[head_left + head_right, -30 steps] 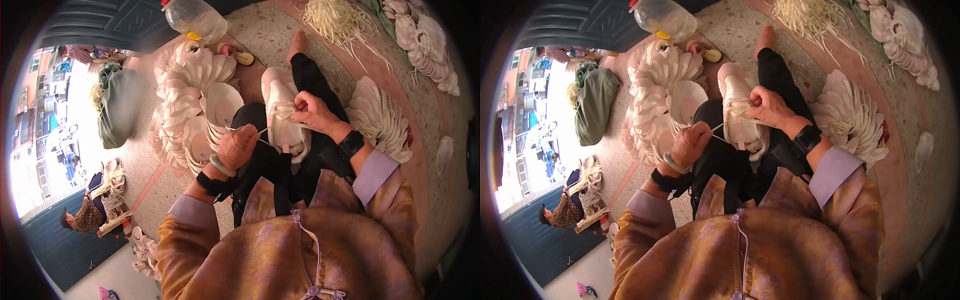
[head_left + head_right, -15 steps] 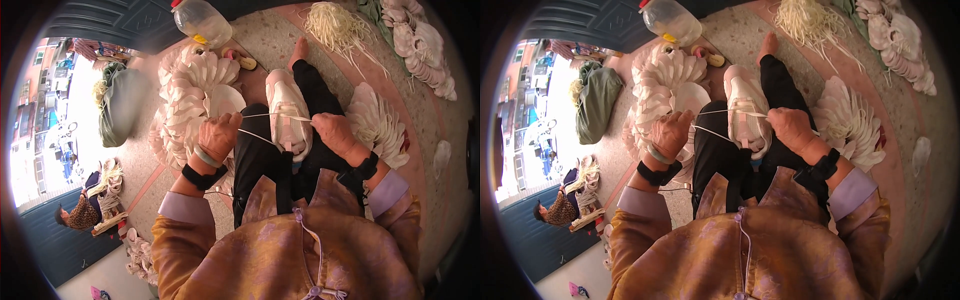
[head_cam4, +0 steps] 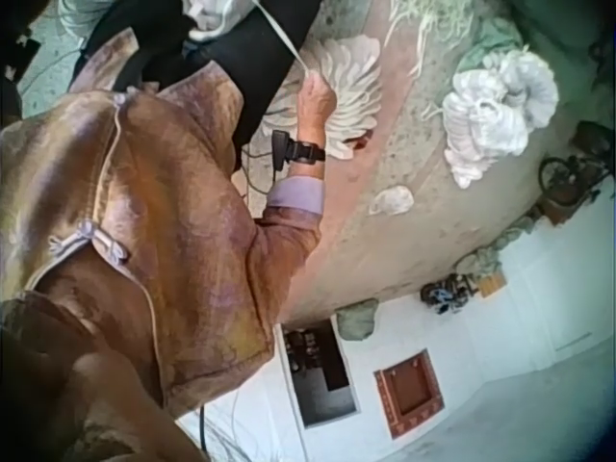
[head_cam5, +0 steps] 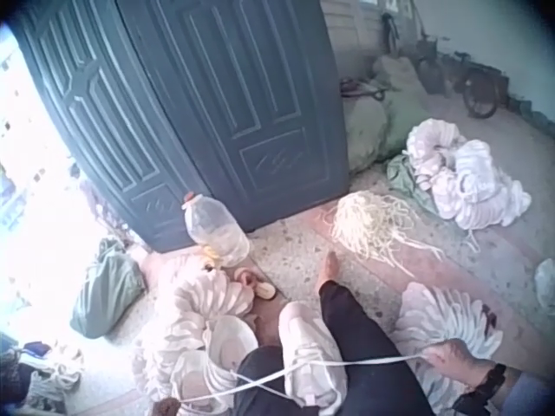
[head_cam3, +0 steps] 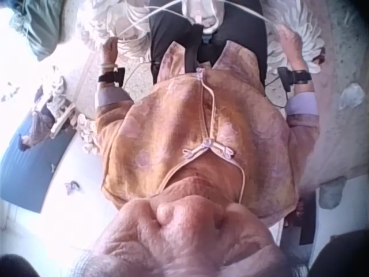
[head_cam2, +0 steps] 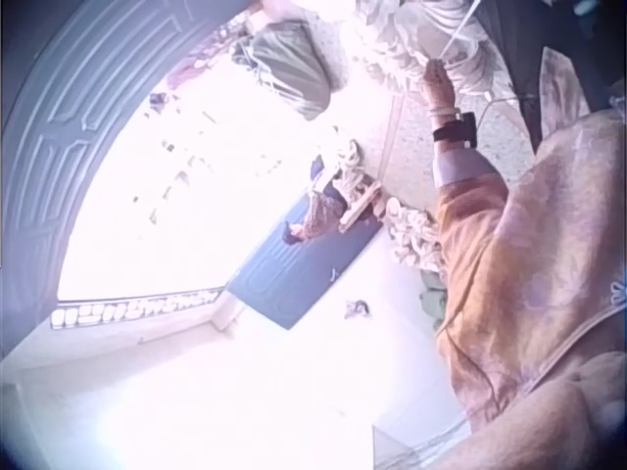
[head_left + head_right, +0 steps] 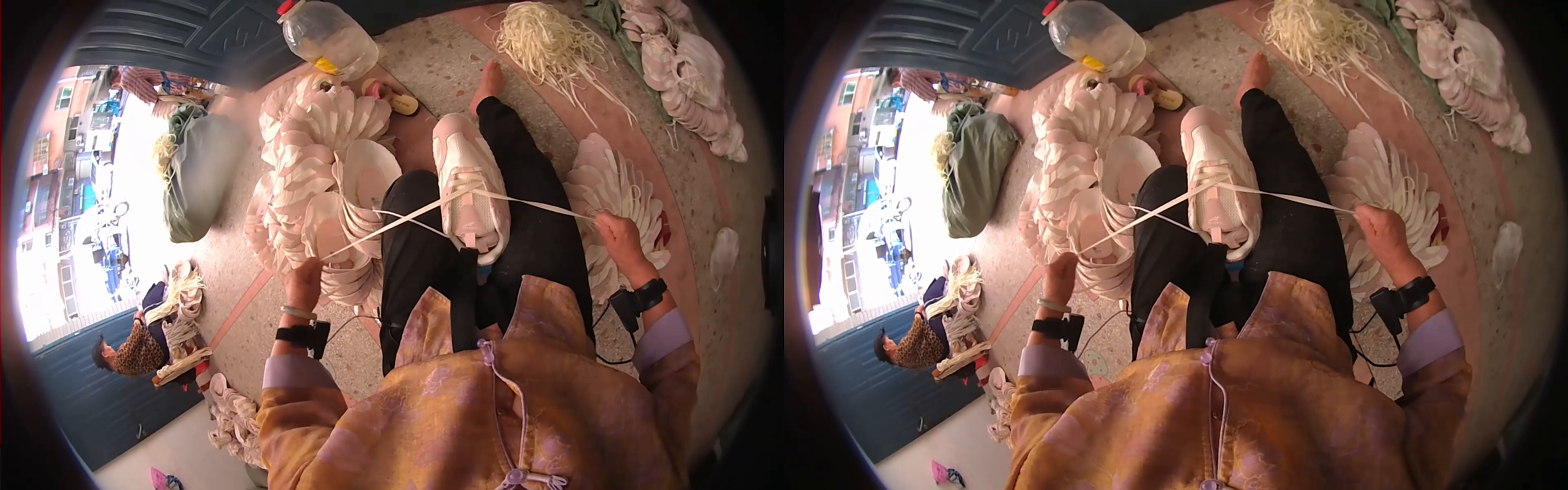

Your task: The recorder is lacing and tying the laces of sneakers.

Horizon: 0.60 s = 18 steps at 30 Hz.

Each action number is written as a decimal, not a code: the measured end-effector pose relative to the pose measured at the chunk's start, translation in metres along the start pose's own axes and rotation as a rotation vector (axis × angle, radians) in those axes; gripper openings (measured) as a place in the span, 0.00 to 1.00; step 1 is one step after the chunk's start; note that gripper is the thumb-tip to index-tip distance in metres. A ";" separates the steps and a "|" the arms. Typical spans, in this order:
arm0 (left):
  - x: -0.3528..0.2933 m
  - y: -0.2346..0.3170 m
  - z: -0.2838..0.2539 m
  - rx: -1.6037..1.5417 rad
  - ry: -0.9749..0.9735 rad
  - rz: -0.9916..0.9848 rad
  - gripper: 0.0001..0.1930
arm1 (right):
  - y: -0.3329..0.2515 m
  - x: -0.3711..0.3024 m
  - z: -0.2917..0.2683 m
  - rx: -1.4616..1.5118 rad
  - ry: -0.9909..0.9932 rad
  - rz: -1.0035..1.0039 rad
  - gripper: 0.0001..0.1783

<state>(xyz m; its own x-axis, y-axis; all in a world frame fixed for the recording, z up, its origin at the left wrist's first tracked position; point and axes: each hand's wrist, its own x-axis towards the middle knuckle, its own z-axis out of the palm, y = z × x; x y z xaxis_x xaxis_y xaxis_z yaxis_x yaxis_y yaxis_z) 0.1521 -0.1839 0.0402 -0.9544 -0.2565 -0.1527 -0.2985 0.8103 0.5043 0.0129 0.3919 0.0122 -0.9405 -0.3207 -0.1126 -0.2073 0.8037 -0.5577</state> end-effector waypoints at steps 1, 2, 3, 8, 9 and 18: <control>-0.004 -0.006 -0.005 -0.262 0.027 -0.068 0.05 | -0.002 0.003 0.000 0.001 -0.002 -0.006 0.07; 0.000 0.028 -0.014 -0.498 0.025 -0.157 0.05 | -0.003 0.004 -0.001 -0.018 -0.088 -0.029 0.06; 0.003 0.062 -0.031 -0.599 -0.043 -0.209 0.05 | -0.005 0.007 -0.002 -0.034 -0.173 -0.061 0.06; 0.002 0.219 -0.092 -0.643 -0.562 0.408 0.04 | -0.079 0.050 -0.009 0.403 -0.075 -0.186 0.14; 0.006 0.241 -0.092 -0.614 -0.695 0.638 0.04 | -0.110 0.061 -0.011 0.542 -0.051 -0.280 0.13; 0.000 0.291 -0.027 -0.361 -0.907 0.975 0.04 | -0.183 0.060 -0.009 0.250 -0.890 -0.637 0.07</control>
<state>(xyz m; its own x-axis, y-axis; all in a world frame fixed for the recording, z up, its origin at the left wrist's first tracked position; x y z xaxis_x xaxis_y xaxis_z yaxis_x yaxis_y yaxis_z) 0.0654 0.0373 0.2096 -0.4862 0.8730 -0.0388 0.3714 0.2466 0.8951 -0.0083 0.2300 0.1143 -0.1338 -0.9616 -0.2396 -0.4274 0.2741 -0.8615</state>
